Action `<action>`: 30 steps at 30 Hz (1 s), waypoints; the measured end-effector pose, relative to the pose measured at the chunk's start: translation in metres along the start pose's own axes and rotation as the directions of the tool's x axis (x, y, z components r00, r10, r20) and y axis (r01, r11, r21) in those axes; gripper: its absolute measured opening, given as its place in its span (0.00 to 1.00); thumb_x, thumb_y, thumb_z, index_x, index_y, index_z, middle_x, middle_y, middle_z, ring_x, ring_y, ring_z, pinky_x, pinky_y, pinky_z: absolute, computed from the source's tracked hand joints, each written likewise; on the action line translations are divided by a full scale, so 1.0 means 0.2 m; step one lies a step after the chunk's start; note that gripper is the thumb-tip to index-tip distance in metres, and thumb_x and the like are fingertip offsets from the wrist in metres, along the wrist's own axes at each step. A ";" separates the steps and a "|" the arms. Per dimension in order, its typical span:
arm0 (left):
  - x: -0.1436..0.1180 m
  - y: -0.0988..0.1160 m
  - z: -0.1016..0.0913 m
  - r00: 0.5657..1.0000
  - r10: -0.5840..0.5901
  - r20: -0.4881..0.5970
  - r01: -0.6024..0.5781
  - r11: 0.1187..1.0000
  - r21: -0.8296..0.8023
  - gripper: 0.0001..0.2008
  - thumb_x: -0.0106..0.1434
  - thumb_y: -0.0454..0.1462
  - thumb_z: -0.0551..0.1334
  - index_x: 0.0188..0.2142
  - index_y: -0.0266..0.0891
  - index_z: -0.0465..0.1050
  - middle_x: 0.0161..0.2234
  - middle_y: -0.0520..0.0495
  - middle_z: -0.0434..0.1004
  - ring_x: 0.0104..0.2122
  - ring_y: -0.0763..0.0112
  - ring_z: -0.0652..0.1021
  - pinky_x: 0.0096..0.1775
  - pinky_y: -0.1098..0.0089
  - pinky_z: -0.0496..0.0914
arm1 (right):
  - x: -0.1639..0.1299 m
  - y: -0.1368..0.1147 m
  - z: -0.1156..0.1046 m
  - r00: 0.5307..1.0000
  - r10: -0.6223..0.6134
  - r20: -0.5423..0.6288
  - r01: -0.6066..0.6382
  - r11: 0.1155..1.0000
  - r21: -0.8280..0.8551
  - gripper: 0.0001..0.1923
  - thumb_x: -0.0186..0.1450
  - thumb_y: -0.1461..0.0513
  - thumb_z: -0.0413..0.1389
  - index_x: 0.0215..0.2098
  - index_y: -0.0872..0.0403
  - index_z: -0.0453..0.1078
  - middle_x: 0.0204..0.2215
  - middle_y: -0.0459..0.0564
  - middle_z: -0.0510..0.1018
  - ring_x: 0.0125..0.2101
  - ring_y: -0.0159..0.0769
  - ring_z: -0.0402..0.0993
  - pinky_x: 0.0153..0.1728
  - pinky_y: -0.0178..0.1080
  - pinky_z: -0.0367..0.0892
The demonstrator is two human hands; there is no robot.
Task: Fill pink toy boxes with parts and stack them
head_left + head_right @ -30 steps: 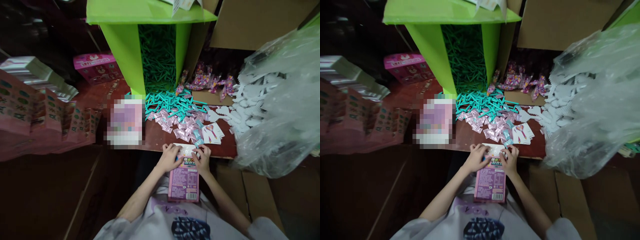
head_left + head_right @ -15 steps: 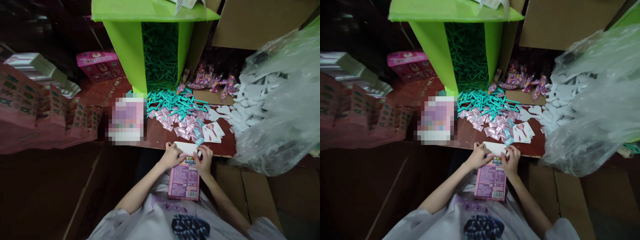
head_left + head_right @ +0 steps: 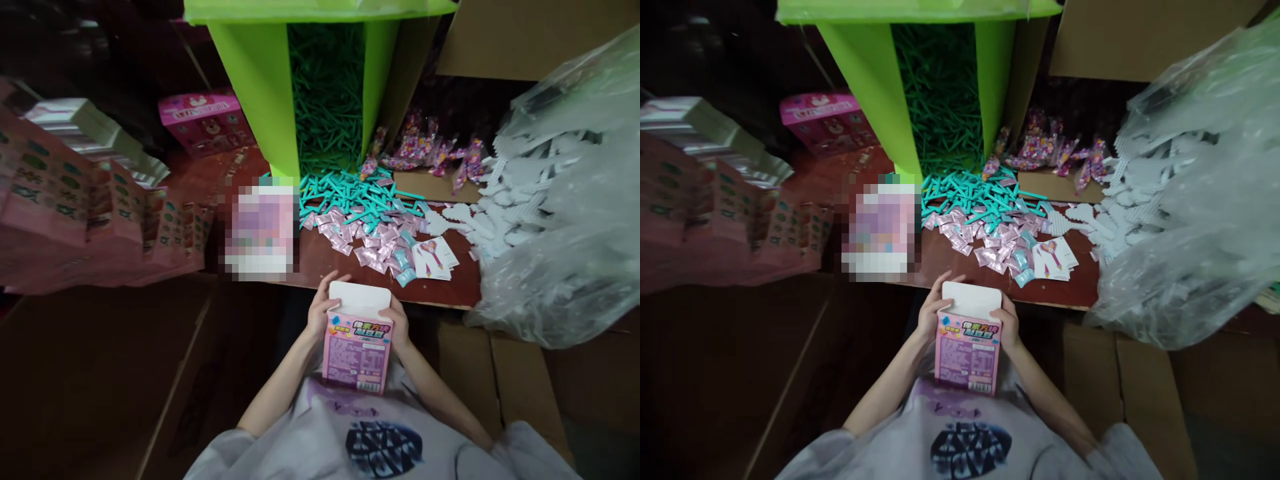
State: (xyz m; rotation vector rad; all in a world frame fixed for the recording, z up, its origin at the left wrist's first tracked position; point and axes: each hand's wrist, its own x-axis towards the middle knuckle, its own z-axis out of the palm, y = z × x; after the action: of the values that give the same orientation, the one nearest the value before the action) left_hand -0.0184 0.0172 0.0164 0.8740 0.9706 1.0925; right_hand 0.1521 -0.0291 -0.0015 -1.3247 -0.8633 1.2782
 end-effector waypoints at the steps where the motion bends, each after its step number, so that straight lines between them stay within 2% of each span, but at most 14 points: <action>1: 0.00 -0.01 -0.01 0.997 -0.077 0.023 0.077 0.997 -0.013 0.26 0.51 0.37 0.60 0.51 0.40 0.69 0.44 0.42 0.78 0.37 0.61 0.78 0.38 0.63 0.71 | 0.01 -0.01 0.00 1.000 -0.016 0.004 0.016 1.000 0.023 0.15 0.55 0.56 0.53 0.38 0.52 0.73 0.32 0.49 0.79 0.30 0.41 0.75 0.31 0.40 0.69; 3: 0.00 -0.04 -0.04 0.993 -0.118 0.033 0.118 0.993 -0.010 0.15 0.49 0.36 0.60 0.38 0.37 0.77 0.34 0.44 0.80 0.31 0.63 0.78 0.34 0.65 0.71 | 0.03 -0.03 0.00 0.998 -0.053 0.028 0.049 0.991 0.124 0.14 0.55 0.55 0.54 0.35 0.53 0.75 0.35 0.51 0.80 0.35 0.44 0.76 0.37 0.43 0.70; 5: -0.02 -0.05 -0.06 0.997 -0.019 0.070 0.020 1.000 -0.013 0.10 0.52 0.39 0.60 0.28 0.37 0.78 0.33 0.43 0.79 0.32 0.62 0.78 0.37 0.62 0.71 | 0.03 -0.05 -0.01 0.981 -0.148 0.124 0.133 0.984 0.121 0.18 0.58 0.50 0.53 0.33 0.54 0.77 0.39 0.55 0.79 0.41 0.48 0.75 0.43 0.46 0.69; 8: -0.04 -0.06 -0.06 0.975 0.176 0.136 -0.185 0.981 0.057 0.16 0.57 0.47 0.59 0.29 0.37 0.80 0.38 0.39 0.78 0.38 0.58 0.78 0.42 0.59 0.71 | 0.03 -0.06 -0.01 0.958 -0.211 0.193 0.209 0.977 0.036 0.19 0.59 0.48 0.53 0.29 0.53 0.76 0.40 0.56 0.78 0.42 0.48 0.74 0.45 0.48 0.67; 10: -0.05 -0.06 -0.05 0.969 0.234 0.081 -0.246 0.950 0.190 0.15 0.58 0.47 0.61 0.29 0.38 0.80 0.38 0.39 0.78 0.39 0.60 0.77 0.43 0.61 0.70 | 0.02 -0.05 -0.01 0.974 -0.183 0.133 0.186 0.982 -0.013 0.16 0.61 0.50 0.53 0.31 0.53 0.75 0.40 0.55 0.79 0.43 0.46 0.74 0.47 0.48 0.67; 12: -0.05 -0.07 -0.03 0.971 0.238 -0.025 -0.222 0.936 0.272 0.11 0.57 0.43 0.64 0.32 0.38 0.79 0.37 0.41 0.79 0.39 0.62 0.78 0.43 0.63 0.70 | 0.01 -0.04 0.00 0.989 -0.143 0.032 0.144 0.989 -0.039 0.14 0.62 0.53 0.53 0.39 0.52 0.72 0.39 0.53 0.79 0.42 0.44 0.75 0.47 0.47 0.67; 14: -0.04 -0.07 -0.01 0.975 0.195 -0.106 -0.162 0.952 0.259 0.13 0.56 0.42 0.65 0.38 0.37 0.77 0.37 0.41 0.80 0.38 0.64 0.78 0.41 0.65 0.71 | 0.01 -0.03 0.01 0.991 -0.122 -0.045 0.119 0.990 -0.073 0.14 0.61 0.55 0.54 0.43 0.52 0.69 0.39 0.52 0.79 0.41 0.42 0.75 0.44 0.45 0.68; 16: -0.04 -0.07 0.00 0.982 0.128 -0.139 -0.095 0.970 0.223 0.16 0.55 0.41 0.66 0.42 0.37 0.75 0.37 0.42 0.80 0.37 0.65 0.79 0.39 0.67 0.71 | 0.01 -0.01 0.01 0.990 -0.126 -0.064 0.119 0.987 -0.107 0.12 0.60 0.56 0.54 0.41 0.51 0.69 0.38 0.51 0.79 0.39 0.42 0.75 0.42 0.43 0.69; 18: -0.04 -0.08 0.00 0.986 0.104 -0.131 -0.074 0.973 0.218 0.12 0.55 0.40 0.67 0.37 0.37 0.76 0.37 0.42 0.80 0.36 0.65 0.79 0.39 0.68 0.71 | 0.01 0.00 0.01 0.989 -0.141 -0.051 0.135 0.986 -0.101 0.07 0.59 0.58 0.54 0.34 0.52 0.69 0.37 0.51 0.78 0.39 0.42 0.75 0.41 0.42 0.68; 20: -0.05 -0.08 -0.01 0.990 0.115 -0.082 -0.096 0.973 0.209 0.08 0.56 0.40 0.66 0.31 0.36 0.75 0.36 0.42 0.80 0.37 0.65 0.79 0.39 0.67 0.71 | 0.00 0.00 0.00 0.990 -0.142 -0.028 0.141 0.990 -0.029 0.05 0.59 0.60 0.53 0.30 0.52 0.69 0.35 0.50 0.78 0.38 0.41 0.75 0.40 0.42 0.68; 23: -0.08 -0.09 -0.04 0.988 0.145 0.061 -0.155 0.964 0.218 0.07 0.56 0.39 0.66 0.30 0.37 0.76 0.36 0.42 0.80 0.38 0.64 0.79 0.41 0.64 0.72 | -0.03 0.02 -0.02 0.990 -0.133 -0.043 0.134 0.991 0.020 0.08 0.60 0.60 0.53 0.24 0.52 0.67 0.33 0.49 0.78 0.36 0.41 0.74 0.38 0.42 0.67; 27: -0.12 -0.07 -0.10 0.962 0.162 0.219 -0.231 0.910 0.344 0.08 0.55 0.39 0.68 0.32 0.37 0.77 0.40 0.40 0.79 0.41 0.62 0.79 0.45 0.62 0.71 | -0.05 0.05 -0.05 0.991 -0.097 -0.091 0.077 0.976 -0.203 0.11 0.62 0.56 0.54 0.25 0.52 0.71 0.31 0.51 0.79 0.34 0.43 0.74 0.36 0.43 0.66; 30: -0.10 0.04 -0.16 0.955 0.128 0.267 -0.248 0.839 0.485 0.10 0.57 0.42 0.66 0.31 0.37 0.75 0.42 0.39 0.79 0.42 0.62 0.79 0.44 0.63 0.71 | -0.03 0.05 -0.02 0.995 -0.093 0.020 0.095 0.958 -0.272 0.11 0.62 0.54 0.54 0.29 0.51 0.73 0.35 0.53 0.79 0.36 0.45 0.74 0.38 0.45 0.68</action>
State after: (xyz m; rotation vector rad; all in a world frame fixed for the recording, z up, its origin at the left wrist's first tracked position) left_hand -0.0542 0.0023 0.0161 1.5302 1.0157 0.8780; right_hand 0.1542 -0.0373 -0.0105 -1.4752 -1.1259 1.1189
